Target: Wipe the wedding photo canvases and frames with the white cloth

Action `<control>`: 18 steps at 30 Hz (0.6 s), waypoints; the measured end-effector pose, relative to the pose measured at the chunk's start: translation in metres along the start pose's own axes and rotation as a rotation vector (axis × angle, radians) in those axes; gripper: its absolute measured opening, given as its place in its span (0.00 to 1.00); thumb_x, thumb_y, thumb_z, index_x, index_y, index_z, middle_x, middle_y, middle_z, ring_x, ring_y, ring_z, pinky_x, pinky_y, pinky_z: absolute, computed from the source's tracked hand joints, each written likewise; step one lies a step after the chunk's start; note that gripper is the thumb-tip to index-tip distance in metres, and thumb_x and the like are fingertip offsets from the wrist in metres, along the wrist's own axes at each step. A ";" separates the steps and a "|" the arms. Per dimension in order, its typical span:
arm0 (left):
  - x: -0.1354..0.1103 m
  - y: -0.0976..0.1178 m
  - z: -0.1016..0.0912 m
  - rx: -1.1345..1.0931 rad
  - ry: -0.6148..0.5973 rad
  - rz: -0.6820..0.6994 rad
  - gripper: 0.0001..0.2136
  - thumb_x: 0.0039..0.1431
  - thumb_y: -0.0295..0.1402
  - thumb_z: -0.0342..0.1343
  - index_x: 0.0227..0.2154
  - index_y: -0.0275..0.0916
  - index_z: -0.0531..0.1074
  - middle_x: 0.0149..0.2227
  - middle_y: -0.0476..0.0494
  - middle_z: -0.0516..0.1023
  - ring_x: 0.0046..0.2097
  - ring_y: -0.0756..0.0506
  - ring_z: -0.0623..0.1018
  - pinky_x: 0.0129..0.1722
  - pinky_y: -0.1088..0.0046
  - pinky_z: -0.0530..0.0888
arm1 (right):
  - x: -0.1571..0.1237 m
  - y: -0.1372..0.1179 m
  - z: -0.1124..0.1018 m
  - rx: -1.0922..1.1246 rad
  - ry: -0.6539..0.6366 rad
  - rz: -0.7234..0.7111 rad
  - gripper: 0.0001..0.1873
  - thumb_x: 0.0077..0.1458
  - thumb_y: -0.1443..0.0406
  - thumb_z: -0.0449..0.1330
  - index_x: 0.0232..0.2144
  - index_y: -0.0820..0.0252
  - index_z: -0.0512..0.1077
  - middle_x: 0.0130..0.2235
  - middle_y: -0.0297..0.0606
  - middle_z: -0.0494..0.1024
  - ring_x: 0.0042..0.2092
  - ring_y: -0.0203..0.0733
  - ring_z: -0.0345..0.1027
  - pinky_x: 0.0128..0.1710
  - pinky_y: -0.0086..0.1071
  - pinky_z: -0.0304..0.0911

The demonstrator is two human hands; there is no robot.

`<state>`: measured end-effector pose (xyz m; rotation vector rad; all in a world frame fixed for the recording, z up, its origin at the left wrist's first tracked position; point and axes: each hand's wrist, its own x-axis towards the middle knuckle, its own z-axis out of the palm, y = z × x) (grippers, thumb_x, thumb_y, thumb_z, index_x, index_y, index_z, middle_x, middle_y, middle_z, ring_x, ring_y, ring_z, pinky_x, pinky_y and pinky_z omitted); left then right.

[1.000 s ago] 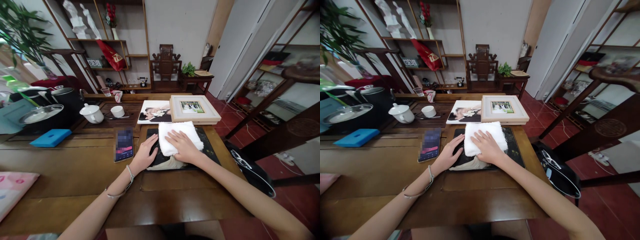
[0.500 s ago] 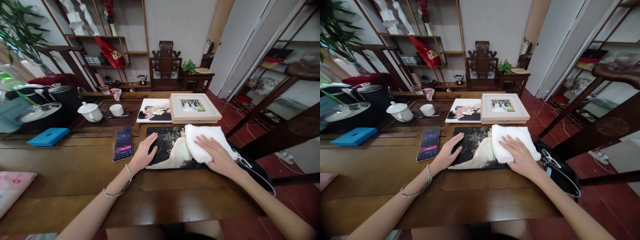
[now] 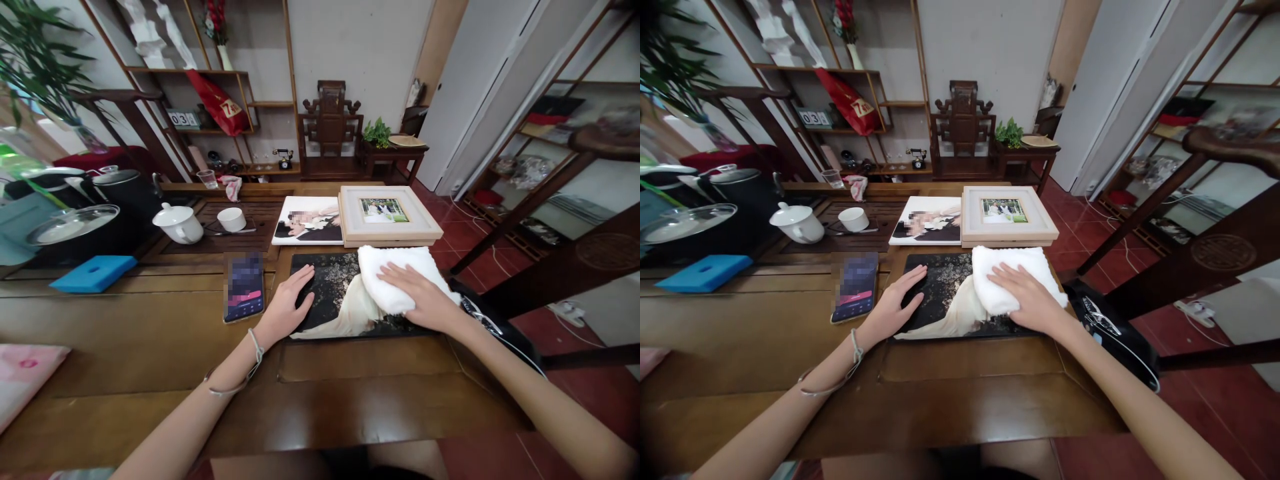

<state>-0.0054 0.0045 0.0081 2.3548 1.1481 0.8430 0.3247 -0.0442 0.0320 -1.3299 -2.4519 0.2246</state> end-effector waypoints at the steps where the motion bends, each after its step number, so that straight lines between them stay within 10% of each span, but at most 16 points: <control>1: 0.000 0.000 0.000 0.001 0.000 0.000 0.21 0.64 0.34 0.48 0.59 0.35 0.66 0.64 0.33 0.66 0.66 0.38 0.64 0.65 0.50 0.62 | 0.009 0.009 -0.001 -0.002 0.002 -0.013 0.46 0.37 0.75 0.52 0.63 0.59 0.61 0.66 0.45 0.61 0.68 0.50 0.48 0.66 0.57 0.43; 8: 0.001 0.000 -0.001 -0.011 0.004 0.003 0.21 0.64 0.33 0.49 0.60 0.37 0.66 0.64 0.34 0.66 0.66 0.38 0.65 0.65 0.49 0.62 | 0.027 0.023 -0.001 -0.012 0.026 -0.050 0.46 0.37 0.75 0.52 0.64 0.57 0.61 0.66 0.42 0.61 0.68 0.49 0.48 0.66 0.56 0.43; 18: 0.000 -0.001 0.003 -0.003 0.016 -0.001 0.21 0.64 0.33 0.48 0.59 0.37 0.66 0.64 0.36 0.66 0.66 0.39 0.64 0.65 0.51 0.62 | -0.050 -0.073 0.008 -0.127 -0.045 -0.070 0.50 0.38 0.74 0.53 0.67 0.60 0.52 0.69 0.43 0.53 0.70 0.52 0.39 0.67 0.57 0.40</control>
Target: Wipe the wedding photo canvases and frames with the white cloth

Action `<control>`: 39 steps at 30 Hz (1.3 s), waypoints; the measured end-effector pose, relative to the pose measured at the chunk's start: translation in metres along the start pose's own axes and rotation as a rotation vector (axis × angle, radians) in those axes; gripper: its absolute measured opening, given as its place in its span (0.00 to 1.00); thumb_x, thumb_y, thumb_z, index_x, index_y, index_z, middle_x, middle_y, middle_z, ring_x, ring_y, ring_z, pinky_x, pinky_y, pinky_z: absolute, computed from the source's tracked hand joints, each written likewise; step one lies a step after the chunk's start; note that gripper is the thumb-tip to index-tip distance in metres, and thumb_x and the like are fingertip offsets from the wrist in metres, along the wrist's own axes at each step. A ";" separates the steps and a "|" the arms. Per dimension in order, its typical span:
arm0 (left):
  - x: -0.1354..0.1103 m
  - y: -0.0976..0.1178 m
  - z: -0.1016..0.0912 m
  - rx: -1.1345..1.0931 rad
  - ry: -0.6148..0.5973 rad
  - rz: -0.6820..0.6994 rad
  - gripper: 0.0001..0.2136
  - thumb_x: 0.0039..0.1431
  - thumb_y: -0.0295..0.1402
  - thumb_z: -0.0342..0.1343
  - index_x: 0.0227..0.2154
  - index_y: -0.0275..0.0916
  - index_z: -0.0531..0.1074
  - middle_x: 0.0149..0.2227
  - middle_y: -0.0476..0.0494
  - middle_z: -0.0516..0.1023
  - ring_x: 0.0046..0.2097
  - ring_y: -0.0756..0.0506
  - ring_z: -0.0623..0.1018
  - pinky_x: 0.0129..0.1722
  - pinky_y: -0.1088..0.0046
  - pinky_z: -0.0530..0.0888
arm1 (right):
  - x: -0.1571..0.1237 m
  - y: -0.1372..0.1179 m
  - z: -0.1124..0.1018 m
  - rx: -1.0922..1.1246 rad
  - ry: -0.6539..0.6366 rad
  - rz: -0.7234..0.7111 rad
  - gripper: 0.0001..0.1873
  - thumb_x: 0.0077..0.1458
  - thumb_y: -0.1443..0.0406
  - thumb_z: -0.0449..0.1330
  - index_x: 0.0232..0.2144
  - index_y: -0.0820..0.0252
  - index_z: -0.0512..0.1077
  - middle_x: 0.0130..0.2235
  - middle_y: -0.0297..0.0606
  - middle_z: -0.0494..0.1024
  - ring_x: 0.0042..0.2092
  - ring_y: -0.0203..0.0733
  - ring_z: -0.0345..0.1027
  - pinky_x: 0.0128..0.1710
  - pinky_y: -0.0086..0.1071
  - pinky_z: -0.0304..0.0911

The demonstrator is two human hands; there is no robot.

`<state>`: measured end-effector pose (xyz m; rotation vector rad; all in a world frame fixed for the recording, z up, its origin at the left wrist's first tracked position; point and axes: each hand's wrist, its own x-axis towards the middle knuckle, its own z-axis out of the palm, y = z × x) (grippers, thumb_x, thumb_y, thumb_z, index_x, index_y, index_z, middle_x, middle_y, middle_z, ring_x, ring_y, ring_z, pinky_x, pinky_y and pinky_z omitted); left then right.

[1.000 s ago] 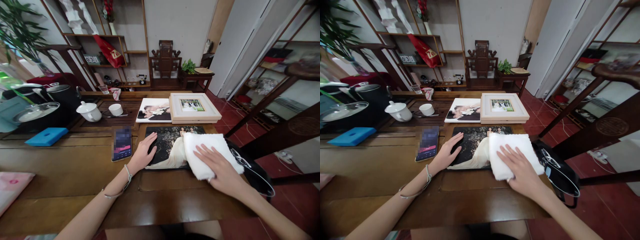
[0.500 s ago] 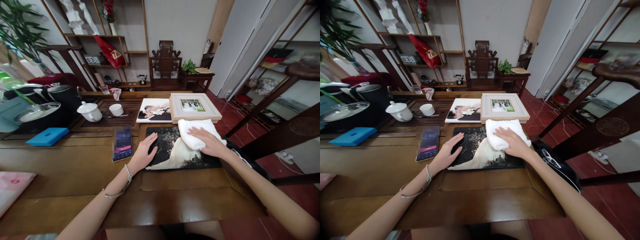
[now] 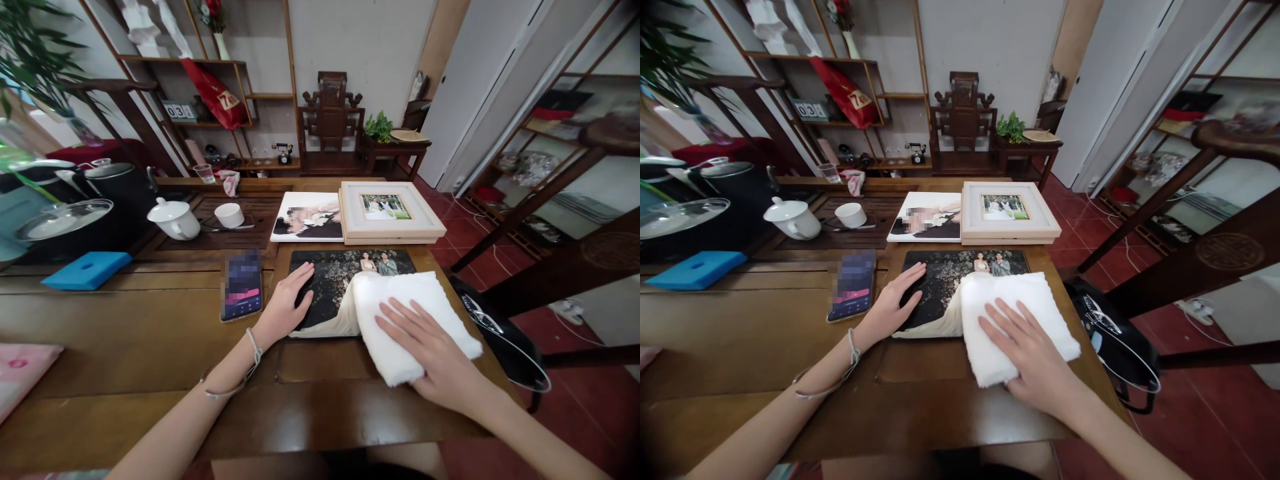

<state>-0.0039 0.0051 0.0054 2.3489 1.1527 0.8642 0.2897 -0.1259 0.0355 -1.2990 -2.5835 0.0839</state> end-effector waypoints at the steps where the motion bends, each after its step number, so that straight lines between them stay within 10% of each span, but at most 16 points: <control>1: 0.000 0.000 0.000 0.000 -0.003 0.000 0.21 0.64 0.33 0.48 0.59 0.36 0.66 0.64 0.35 0.66 0.66 0.38 0.64 0.65 0.51 0.62 | -0.002 -0.005 0.000 -0.011 -0.008 -0.010 0.49 0.39 0.74 0.53 0.67 0.60 0.52 0.69 0.43 0.53 0.70 0.52 0.39 0.67 0.57 0.40; 16: 0.000 -0.001 -0.002 0.013 -0.018 0.007 0.22 0.64 0.31 0.48 0.60 0.36 0.65 0.64 0.35 0.66 0.66 0.38 0.64 0.65 0.51 0.62 | 0.115 0.055 0.012 0.000 0.020 0.161 0.41 0.43 0.72 0.55 0.63 0.67 0.61 0.66 0.51 0.59 0.68 0.54 0.47 0.66 0.54 0.42; 29: -0.001 -0.001 0.001 0.028 -0.012 0.003 0.22 0.64 0.30 0.47 0.60 0.35 0.64 0.64 0.33 0.65 0.66 0.38 0.63 0.64 0.50 0.62 | 0.031 -0.037 0.011 -0.064 -0.074 0.011 0.51 0.37 0.73 0.53 0.68 0.66 0.50 0.70 0.47 0.47 0.71 0.58 0.32 0.66 0.60 0.35; 39: 0.000 -0.001 0.000 0.028 -0.025 0.013 0.22 0.64 0.30 0.48 0.60 0.35 0.64 0.64 0.32 0.65 0.66 0.38 0.63 0.64 0.49 0.62 | 0.111 0.014 0.014 -0.025 -0.073 0.135 0.44 0.43 0.72 0.56 0.65 0.65 0.57 0.68 0.49 0.55 0.69 0.56 0.43 0.66 0.57 0.40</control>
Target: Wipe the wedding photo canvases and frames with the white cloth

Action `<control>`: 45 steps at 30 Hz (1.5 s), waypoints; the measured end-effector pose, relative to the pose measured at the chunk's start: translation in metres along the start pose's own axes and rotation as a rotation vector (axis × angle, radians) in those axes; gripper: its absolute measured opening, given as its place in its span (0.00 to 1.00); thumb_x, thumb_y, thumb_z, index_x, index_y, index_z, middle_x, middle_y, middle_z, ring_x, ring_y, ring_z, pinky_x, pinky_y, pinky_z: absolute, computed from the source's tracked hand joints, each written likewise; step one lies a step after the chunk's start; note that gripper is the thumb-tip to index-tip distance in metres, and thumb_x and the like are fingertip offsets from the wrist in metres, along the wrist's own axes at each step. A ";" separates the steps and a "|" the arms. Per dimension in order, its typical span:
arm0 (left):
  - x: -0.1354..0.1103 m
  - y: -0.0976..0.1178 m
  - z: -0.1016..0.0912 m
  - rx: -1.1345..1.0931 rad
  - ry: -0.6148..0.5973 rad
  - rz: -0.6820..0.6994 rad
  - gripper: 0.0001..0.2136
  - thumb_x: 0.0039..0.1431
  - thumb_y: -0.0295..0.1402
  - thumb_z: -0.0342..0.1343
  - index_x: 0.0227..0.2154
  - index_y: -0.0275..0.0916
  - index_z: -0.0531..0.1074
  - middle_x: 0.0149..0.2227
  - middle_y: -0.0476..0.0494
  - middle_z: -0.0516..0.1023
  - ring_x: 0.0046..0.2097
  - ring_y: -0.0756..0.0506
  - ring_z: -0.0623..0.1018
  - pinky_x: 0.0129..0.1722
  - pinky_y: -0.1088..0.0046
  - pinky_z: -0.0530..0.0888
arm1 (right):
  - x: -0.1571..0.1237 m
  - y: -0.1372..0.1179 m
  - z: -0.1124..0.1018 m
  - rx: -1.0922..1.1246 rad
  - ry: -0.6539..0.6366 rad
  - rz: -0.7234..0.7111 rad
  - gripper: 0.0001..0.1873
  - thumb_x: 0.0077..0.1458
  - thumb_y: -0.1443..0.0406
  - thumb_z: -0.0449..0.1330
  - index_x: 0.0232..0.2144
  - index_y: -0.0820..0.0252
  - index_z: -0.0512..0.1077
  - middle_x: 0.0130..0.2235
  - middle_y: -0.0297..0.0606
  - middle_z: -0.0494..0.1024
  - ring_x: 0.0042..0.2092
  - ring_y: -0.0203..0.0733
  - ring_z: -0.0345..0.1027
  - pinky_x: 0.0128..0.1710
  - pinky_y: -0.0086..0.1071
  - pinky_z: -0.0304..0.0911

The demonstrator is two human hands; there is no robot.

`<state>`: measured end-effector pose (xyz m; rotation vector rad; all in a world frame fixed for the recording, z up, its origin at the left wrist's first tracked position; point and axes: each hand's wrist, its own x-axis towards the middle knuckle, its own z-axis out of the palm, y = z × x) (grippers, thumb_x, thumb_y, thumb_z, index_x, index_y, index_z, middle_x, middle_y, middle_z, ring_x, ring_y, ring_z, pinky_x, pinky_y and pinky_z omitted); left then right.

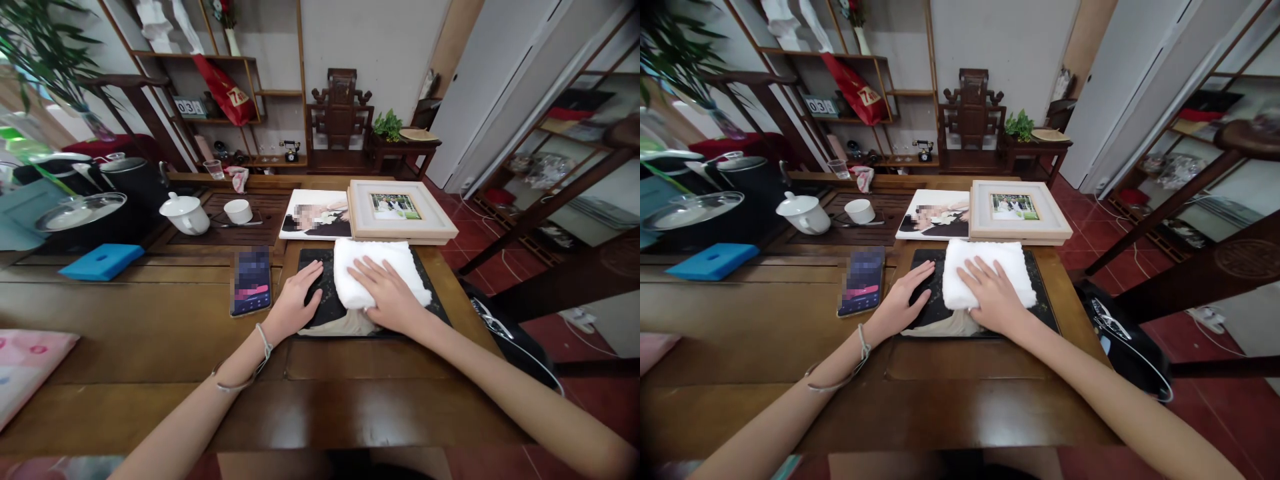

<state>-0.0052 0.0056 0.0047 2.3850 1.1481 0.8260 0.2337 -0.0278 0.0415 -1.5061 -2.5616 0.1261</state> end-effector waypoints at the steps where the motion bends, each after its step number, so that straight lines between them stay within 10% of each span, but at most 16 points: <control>1: 0.000 0.000 0.000 -0.001 0.000 0.000 0.22 0.64 0.30 0.48 0.60 0.34 0.64 0.64 0.32 0.65 0.66 0.38 0.63 0.64 0.49 0.62 | 0.009 0.003 0.001 -0.004 0.006 0.014 0.43 0.43 0.71 0.56 0.65 0.65 0.58 0.68 0.49 0.55 0.69 0.56 0.43 0.66 0.57 0.40; 6: 0.000 0.000 0.000 -0.013 0.011 0.004 0.22 0.64 0.30 0.48 0.60 0.36 0.64 0.64 0.33 0.65 0.66 0.38 0.64 0.64 0.50 0.63 | 0.023 0.004 0.005 -0.037 0.033 0.053 0.42 0.44 0.72 0.55 0.65 0.67 0.57 0.68 0.50 0.55 0.69 0.57 0.42 0.66 0.57 0.38; 17: 0.000 0.001 0.001 -0.014 0.011 -0.015 0.22 0.63 0.29 0.48 0.60 0.36 0.65 0.64 0.34 0.65 0.66 0.38 0.63 0.64 0.50 0.63 | -0.071 -0.062 0.006 -0.065 -0.032 -0.102 0.48 0.42 0.72 0.56 0.67 0.67 0.51 0.70 0.52 0.48 0.70 0.62 0.35 0.65 0.62 0.38; 26: 0.001 -0.002 0.001 -0.087 0.002 -0.034 0.21 0.64 0.30 0.47 0.59 0.33 0.66 0.65 0.34 0.64 0.67 0.40 0.62 0.66 0.52 0.60 | -0.001 -0.046 0.000 -0.171 -0.075 0.095 0.42 0.49 0.67 0.60 0.65 0.73 0.55 0.67 0.61 0.54 0.67 0.70 0.43 0.61 0.66 0.46; 37: 0.001 0.008 -0.005 -0.197 -0.020 -0.108 0.21 0.69 0.37 0.41 0.60 0.41 0.66 0.64 0.42 0.66 0.67 0.41 0.62 0.66 0.55 0.59 | -0.017 -0.138 0.020 -0.266 0.028 0.040 0.31 0.52 0.71 0.54 0.58 0.85 0.64 0.58 0.75 0.65 0.61 0.76 0.58 0.54 0.67 0.60; 45: -0.001 0.011 -0.003 -0.052 -0.098 -0.101 0.21 0.71 0.35 0.36 0.62 0.42 0.62 0.66 0.39 0.63 0.67 0.41 0.61 0.64 0.50 0.59 | -0.026 -0.076 -0.012 -0.052 -0.054 -0.049 0.35 0.47 0.68 0.55 0.59 0.78 0.65 0.61 0.63 0.66 0.62 0.63 0.59 0.60 0.52 0.59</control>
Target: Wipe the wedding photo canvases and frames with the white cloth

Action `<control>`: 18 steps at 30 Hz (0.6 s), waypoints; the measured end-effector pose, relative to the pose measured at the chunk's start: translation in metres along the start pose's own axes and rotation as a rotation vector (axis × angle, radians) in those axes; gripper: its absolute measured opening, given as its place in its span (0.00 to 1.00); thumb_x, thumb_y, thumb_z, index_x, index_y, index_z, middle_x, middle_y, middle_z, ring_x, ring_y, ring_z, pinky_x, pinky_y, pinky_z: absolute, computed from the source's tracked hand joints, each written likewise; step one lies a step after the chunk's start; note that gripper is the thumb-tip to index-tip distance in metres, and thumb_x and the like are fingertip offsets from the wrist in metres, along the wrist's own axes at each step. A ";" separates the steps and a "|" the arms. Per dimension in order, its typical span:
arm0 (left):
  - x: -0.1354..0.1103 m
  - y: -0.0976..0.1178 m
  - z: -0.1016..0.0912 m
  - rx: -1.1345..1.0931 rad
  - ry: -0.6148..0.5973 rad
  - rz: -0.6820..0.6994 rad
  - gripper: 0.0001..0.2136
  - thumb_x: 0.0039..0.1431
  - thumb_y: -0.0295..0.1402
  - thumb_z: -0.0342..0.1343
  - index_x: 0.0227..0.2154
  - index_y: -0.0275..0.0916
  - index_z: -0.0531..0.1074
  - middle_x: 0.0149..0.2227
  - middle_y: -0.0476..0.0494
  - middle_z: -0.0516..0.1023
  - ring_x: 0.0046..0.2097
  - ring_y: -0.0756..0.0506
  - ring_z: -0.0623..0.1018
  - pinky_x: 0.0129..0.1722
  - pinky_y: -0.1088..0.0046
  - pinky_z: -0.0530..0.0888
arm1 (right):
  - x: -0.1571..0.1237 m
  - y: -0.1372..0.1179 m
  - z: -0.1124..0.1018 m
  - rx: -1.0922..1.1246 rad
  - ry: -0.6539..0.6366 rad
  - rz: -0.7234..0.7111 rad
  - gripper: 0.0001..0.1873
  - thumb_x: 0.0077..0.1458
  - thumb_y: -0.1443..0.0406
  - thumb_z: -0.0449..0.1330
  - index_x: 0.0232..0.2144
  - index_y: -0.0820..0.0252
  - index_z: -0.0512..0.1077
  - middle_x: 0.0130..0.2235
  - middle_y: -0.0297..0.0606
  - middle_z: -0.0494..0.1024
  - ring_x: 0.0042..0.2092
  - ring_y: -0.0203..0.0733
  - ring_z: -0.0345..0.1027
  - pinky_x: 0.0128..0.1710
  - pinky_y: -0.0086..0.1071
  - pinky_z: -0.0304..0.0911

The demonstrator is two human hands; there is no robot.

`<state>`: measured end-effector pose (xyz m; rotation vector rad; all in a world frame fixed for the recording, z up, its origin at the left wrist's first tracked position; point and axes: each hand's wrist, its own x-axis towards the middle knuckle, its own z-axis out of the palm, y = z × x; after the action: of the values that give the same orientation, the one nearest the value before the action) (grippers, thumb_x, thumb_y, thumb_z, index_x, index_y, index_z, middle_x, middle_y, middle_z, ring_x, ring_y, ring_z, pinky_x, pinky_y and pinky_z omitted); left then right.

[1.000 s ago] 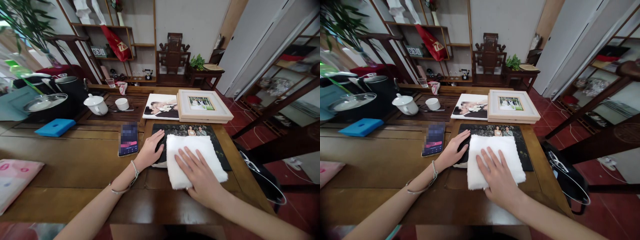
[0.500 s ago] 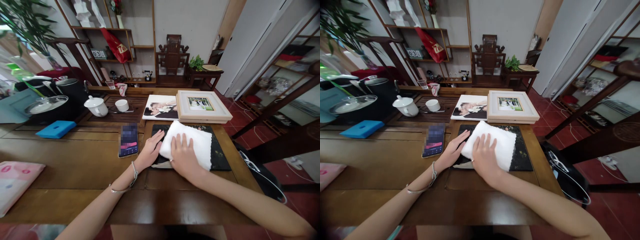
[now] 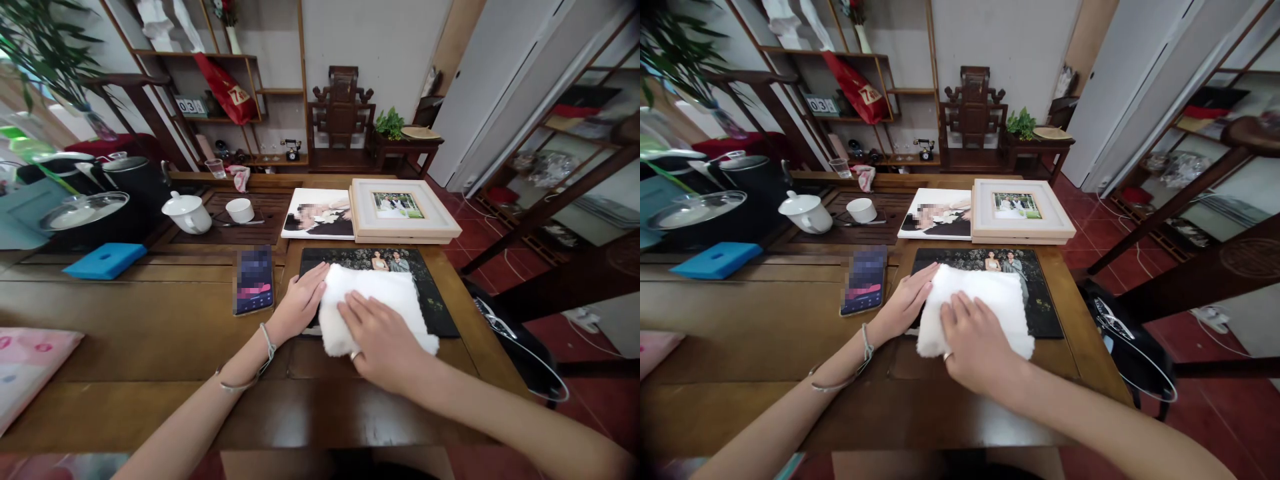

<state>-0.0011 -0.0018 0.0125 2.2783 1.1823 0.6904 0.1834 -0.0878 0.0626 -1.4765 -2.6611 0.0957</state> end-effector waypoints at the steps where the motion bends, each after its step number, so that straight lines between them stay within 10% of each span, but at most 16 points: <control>1: 0.000 -0.001 0.001 0.016 -0.005 0.008 0.21 0.71 0.35 0.37 0.62 0.43 0.62 0.66 0.40 0.63 0.68 0.41 0.61 0.63 0.50 0.59 | 0.003 0.012 -0.003 0.047 0.006 0.042 0.34 0.47 0.69 0.55 0.58 0.75 0.66 0.60 0.60 0.68 0.62 0.61 0.60 0.60 0.50 0.59; 11: 0.002 -0.004 0.004 0.096 0.050 0.075 0.17 0.66 0.29 0.45 0.55 0.42 0.70 0.62 0.38 0.69 0.64 0.38 0.67 0.59 0.50 0.65 | 0.096 0.067 -0.018 0.312 0.081 0.099 0.14 0.55 0.68 0.53 0.40 0.64 0.76 0.43 0.47 0.81 0.43 0.50 0.74 0.41 0.35 0.66; 18: 0.002 -0.002 0.002 0.107 0.043 0.091 0.16 0.66 0.28 0.45 0.52 0.41 0.72 0.58 0.38 0.73 0.60 0.38 0.70 0.57 0.53 0.67 | 0.108 0.062 -0.006 0.344 0.102 0.009 0.23 0.53 0.68 0.56 0.52 0.66 0.72 0.54 0.48 0.76 0.54 0.51 0.70 0.53 0.40 0.64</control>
<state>-0.0003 0.0013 0.0102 2.4301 1.1671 0.7300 0.1797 0.0370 0.0681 -1.3423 -2.4064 0.4417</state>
